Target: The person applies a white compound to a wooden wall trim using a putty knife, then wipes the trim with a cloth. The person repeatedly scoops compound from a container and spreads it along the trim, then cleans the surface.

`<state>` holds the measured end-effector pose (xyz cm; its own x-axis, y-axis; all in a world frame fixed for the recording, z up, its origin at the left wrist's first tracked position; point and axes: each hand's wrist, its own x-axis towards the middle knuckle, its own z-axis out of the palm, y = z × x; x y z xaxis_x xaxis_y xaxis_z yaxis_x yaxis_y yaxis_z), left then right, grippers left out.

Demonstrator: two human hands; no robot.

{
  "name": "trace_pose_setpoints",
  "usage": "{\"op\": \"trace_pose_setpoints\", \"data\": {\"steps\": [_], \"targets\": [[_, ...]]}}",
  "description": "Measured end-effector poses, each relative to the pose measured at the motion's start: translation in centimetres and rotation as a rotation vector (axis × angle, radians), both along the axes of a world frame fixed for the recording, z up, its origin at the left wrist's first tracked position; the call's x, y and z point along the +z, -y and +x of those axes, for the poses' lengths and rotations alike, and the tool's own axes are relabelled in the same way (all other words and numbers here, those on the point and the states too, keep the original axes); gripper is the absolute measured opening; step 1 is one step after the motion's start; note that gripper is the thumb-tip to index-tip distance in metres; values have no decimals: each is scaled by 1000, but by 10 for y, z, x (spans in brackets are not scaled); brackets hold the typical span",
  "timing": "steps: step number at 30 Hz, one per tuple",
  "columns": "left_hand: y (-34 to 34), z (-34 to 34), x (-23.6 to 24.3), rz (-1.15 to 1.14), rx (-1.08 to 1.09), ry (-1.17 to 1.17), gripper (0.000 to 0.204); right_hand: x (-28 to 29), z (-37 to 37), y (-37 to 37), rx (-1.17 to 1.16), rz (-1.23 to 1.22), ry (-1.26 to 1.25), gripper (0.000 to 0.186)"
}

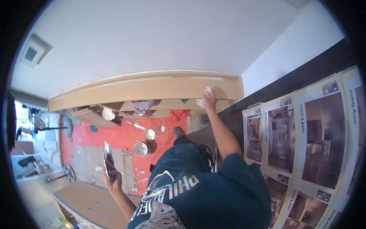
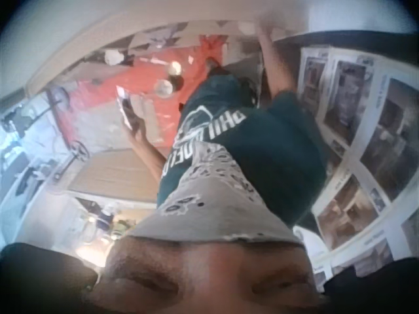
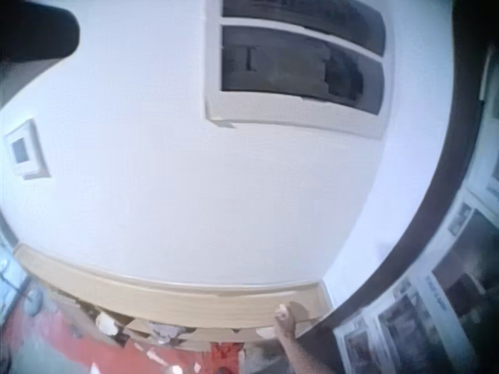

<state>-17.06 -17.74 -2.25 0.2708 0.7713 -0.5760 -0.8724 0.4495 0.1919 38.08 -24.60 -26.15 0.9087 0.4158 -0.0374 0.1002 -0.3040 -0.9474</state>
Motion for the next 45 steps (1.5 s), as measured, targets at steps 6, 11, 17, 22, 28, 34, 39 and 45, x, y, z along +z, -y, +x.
{"op": "trace_pose_setpoints", "data": {"steps": [6,11,17,22,28,34,39,45], "targets": [[-54,62,33,89,-108,-54,46,14,103,25,-312,-395,104,59],[-79,124,46,54,-191,-84,45,0,141,38,-411,-597,109,68],[-93,153,37,31,-285,-55,44,6,147,23,-434,-680,161,63],[-104,173,36,22,-339,-149,44,-4,156,18,-409,-808,225,62],[-114,179,26,6,-377,-127,43,-7,153,22,-314,-871,198,55],[-129,200,22,-74,-450,-89,42,-1,138,24,-205,-709,240,54],[-142,210,31,14,-485,-147,39,-24,165,43,-376,-506,431,50],[-142,197,30,-2,-481,-168,39,-6,166,27,-314,-752,289,39]]}}
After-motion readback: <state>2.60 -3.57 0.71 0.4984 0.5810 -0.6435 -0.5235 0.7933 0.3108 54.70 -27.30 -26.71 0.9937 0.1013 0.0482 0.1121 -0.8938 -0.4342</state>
